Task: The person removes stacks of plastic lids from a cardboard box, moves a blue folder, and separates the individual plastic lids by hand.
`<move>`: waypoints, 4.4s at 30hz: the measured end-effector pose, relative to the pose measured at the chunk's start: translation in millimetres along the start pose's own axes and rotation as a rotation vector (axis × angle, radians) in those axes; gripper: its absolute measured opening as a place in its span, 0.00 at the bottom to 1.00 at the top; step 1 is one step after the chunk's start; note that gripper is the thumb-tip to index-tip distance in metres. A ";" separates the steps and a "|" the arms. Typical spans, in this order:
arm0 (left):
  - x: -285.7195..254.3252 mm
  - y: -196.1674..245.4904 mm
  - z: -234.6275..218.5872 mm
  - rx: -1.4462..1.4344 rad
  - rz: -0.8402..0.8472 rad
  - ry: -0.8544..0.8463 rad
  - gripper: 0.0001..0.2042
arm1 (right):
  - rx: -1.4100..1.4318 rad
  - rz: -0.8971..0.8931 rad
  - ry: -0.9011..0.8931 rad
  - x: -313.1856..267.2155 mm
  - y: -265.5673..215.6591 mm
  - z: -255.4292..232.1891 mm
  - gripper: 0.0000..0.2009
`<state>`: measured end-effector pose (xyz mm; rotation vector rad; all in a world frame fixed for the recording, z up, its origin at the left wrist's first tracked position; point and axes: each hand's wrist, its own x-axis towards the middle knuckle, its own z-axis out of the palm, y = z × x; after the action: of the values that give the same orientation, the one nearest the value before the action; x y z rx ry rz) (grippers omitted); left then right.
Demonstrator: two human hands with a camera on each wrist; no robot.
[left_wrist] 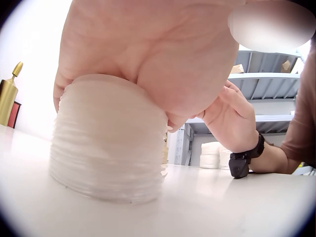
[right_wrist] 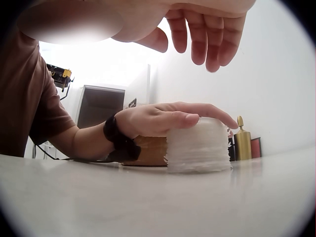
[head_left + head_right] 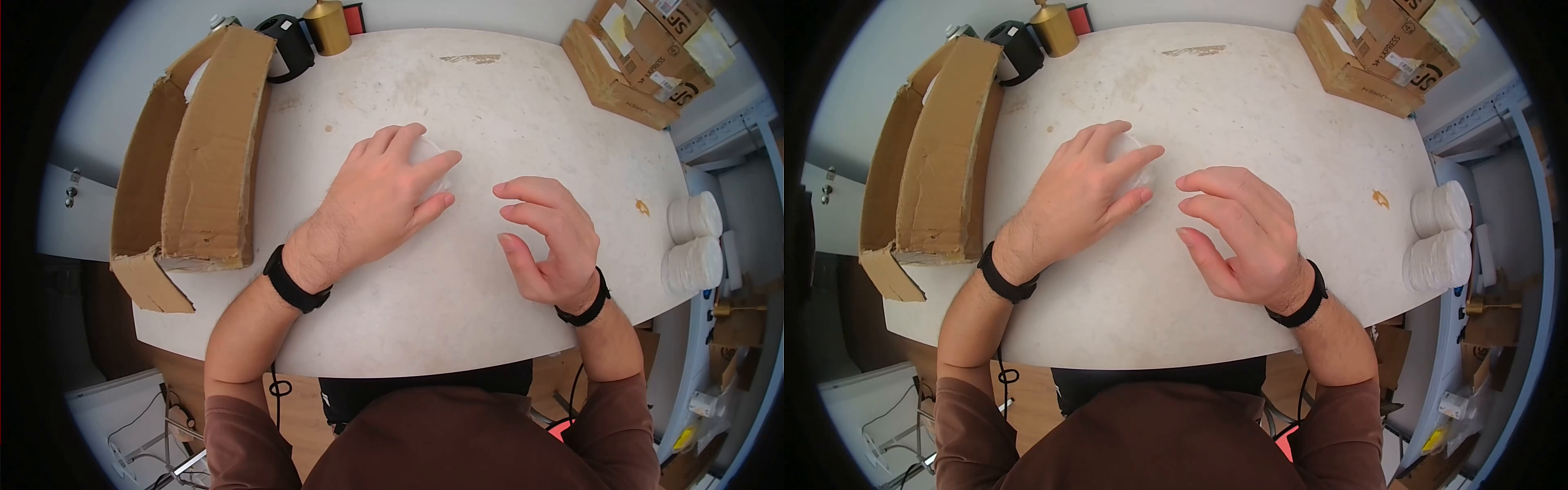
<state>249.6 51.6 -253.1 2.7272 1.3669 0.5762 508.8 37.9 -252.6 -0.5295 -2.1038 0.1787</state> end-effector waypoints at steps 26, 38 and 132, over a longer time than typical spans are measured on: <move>2.7 -10.4 -3.4 -0.068 -0.111 -0.001 0.30 | -0.019 0.006 -0.027 0.6 1.5 1.1 0.15; 2.7 -5.6 13.6 -0.052 0.001 -0.003 0.20 | -0.030 0.004 -0.032 2.6 1.1 2.5 0.15; -102.4 -287.0 -120.5 -1.416 -1.658 0.434 0.26 | 0.088 0.102 -0.001 10.9 9.8 -4.3 0.07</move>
<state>-67.2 131.5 -228.9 0.1223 1.6039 1.1205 510.1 51.1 -245.0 -0.5835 -2.0611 0.3289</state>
